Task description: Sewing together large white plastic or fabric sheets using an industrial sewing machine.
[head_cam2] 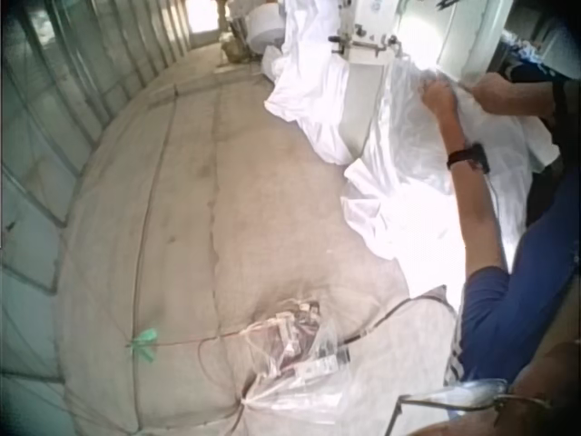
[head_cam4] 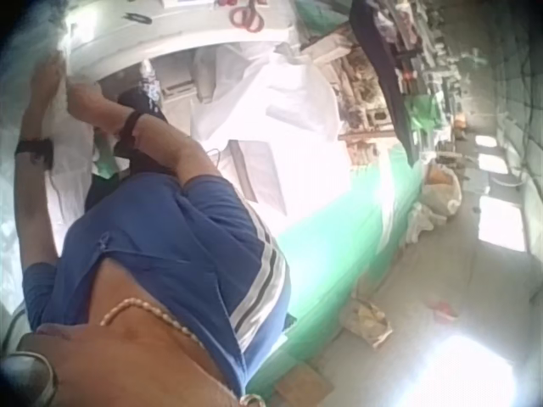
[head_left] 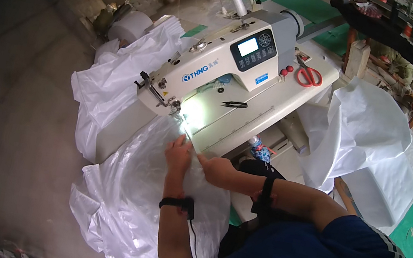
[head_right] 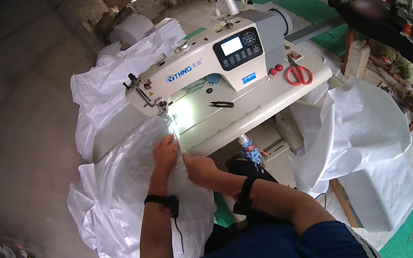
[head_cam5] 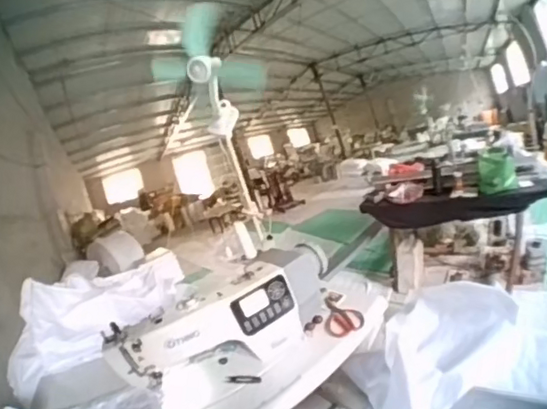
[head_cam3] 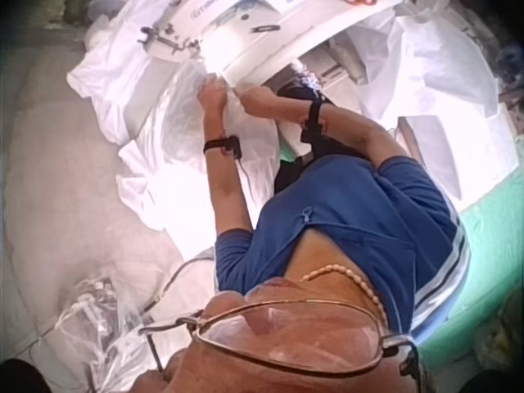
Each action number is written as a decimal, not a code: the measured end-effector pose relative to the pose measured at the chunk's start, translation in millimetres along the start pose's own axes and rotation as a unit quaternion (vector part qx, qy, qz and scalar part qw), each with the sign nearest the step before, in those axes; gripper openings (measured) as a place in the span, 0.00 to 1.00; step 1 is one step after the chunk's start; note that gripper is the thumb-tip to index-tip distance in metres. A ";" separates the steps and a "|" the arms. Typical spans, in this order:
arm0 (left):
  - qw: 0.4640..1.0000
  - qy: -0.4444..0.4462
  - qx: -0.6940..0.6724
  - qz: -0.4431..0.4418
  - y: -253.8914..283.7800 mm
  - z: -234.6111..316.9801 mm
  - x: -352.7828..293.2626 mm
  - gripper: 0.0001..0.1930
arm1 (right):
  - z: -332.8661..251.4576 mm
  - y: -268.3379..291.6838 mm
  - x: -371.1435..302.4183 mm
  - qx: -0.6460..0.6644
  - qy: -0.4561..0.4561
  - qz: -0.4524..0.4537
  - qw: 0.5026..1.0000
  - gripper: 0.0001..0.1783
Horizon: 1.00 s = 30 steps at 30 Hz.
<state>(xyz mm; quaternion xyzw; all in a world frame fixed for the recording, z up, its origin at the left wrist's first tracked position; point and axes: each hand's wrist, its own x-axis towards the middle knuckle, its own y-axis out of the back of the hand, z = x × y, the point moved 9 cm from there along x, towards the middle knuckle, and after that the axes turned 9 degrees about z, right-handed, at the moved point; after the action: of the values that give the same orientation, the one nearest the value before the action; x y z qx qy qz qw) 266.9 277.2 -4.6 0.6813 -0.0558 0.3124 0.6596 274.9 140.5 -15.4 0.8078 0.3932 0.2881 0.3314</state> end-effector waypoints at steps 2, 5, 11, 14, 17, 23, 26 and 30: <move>0.995 -0.084 -0.026 -0.041 8.3 21.6 -12.8 0.18 | -0.5 1.9 -0.7 -0.036 0.025 -0.011 0.999 0.32; 0.986 -0.153 -0.071 -0.008 40.4 43.7 -48.3 0.18 | -2.4 0.7 -1.7 -0.082 0.056 -0.021 0.995 0.33; 0.994 -0.027 -0.096 0.040 81.1 -1.6 -105.4 0.15 | -7.9 -9.7 -3.5 -0.140 0.077 -0.034 0.987 0.34; 0.990 0.126 0.037 0.052 88.4 -65.2 -125.6 0.16 | -12.8 -8.7 1.3 -0.154 0.093 -0.017 0.984 0.34; 0.958 0.246 0.149 -0.024 76.8 -120.6 -145.0 0.22 | -17.0 -11.4 12.4 -0.162 0.099 -0.006 0.982 0.32; 0.952 0.240 0.174 -0.072 64.5 -175.4 -120.8 0.27 | -15.1 -29.6 60.7 -0.156 0.065 -0.038 0.985 0.31; 0.950 0.253 0.158 -0.094 54.2 -191.6 -100.4 0.28 | -10.3 -27.9 84.0 -0.134 0.032 -0.032 0.990 0.22; 0.953 0.248 0.146 -0.095 42.9 -205.1 -77.3 0.29 | -3.3 -20.9 108.7 -0.129 -0.012 -0.011 0.991 0.13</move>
<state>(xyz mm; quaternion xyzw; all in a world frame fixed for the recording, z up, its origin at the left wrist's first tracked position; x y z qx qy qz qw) 112.0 437.4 -19.6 0.6734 0.2206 0.4118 0.5730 320.3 241.2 -7.0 0.7573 0.3573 0.3236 0.4406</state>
